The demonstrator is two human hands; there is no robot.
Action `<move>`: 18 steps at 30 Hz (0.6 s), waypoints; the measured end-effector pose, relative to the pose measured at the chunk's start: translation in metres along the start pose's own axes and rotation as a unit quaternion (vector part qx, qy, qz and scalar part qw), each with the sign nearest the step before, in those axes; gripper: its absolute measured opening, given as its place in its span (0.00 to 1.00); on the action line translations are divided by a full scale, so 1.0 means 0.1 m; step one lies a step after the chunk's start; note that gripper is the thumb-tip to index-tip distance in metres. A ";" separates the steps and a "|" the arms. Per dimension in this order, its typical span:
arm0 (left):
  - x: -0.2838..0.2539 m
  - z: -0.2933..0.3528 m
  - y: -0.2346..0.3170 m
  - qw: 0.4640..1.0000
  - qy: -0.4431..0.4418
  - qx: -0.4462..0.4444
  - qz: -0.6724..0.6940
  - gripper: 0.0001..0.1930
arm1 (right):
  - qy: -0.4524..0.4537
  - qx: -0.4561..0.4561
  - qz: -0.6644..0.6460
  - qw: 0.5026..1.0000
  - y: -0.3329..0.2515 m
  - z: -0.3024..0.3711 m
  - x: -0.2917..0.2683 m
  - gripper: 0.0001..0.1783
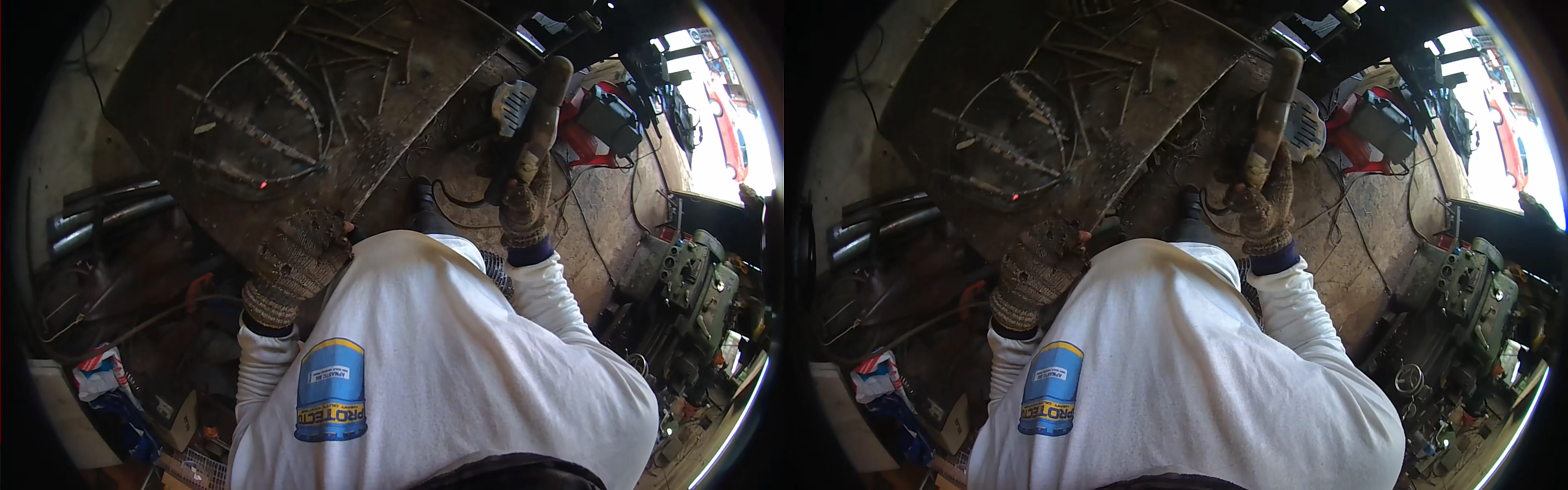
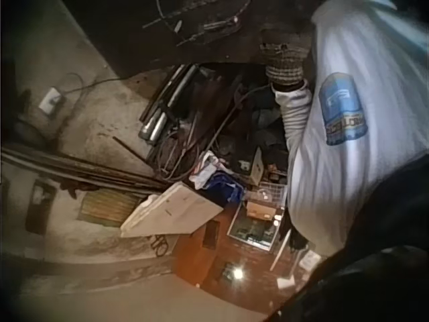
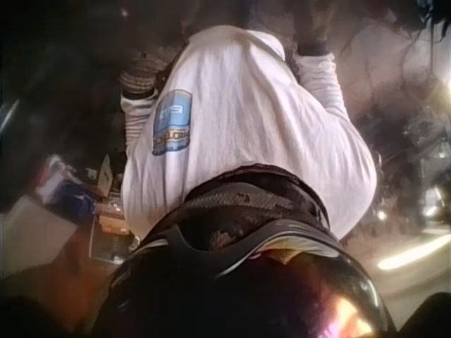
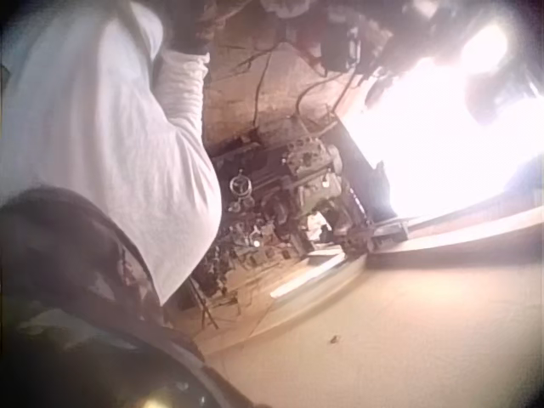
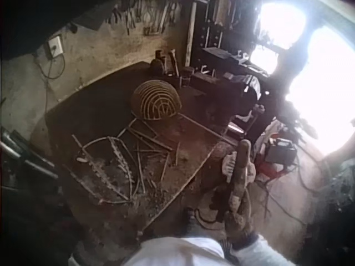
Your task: The person welds various metal rods and curved pieces together on a workbench using a welding torch to join the components while wearing protective gloves.
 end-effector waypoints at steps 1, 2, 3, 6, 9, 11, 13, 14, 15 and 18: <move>0.12 -0.07 0.06 0.996 0.030 0.007 -0.087 0.17 | 0.028 -0.055 0.056 0.997 -0.02 -0.06 0.06 0.50; 0.20 -0.15 0.08 0.990 0.041 0.009 -0.135 0.16 | 0.027 -0.050 0.047 0.997 -0.03 -0.16 -0.01 0.50; 0.25 -0.26 0.14 0.982 0.051 0.009 -0.183 0.15 | 0.025 -0.038 0.044 0.998 -0.02 -0.25 -0.07 0.50; 0.32 -0.90 0.29 0.974 0.076 0.084 -0.196 0.16 | 0.009 0.004 -0.012 1.000 -0.07 -0.50 -0.12 0.53; 0.41 -1.38 0.36 0.975 0.104 -0.036 -0.192 0.19 | -0.014 0.044 -0.065 0.997 -0.20 -0.75 -0.18 0.55; 0.52 -1.51 0.31 0.875 0.051 -0.057 -0.477 0.13 | -0.029 0.063 -0.076 0.995 -0.21 -0.89 -0.26 0.55; 0.59 -1.78 0.23 0.902 0.069 -0.115 -0.411 0.16 | -0.024 0.061 -0.030 0.997 -0.22 -0.99 -0.37 0.55; 0.60 -1.85 0.22 0.922 0.093 -0.167 -0.338 0.18 | -0.023 0.063 -0.018 0.998 -0.22 -1.02 -0.40 0.55; 0.62 -1.89 0.24 0.920 0.092 -0.168 -0.341 0.18 | -0.018 0.078 -0.038 0.996 -0.25 -1.05 -0.38 0.55; 0.62 -2.00 0.30 0.912 0.083 -0.199 -0.351 0.20 | -0.014 0.091 -0.049 0.995 -0.27 -1.15 -0.43 0.57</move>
Point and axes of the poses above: each hand's wrist, its own z-axis away from the middle knuckle, its own x-axis out of the palm, y = z × x, the point moved 1 cm from there along -z, towards the middle knuckle, and after that the axes turned 12 degrees about y, right-handed, at the moved point
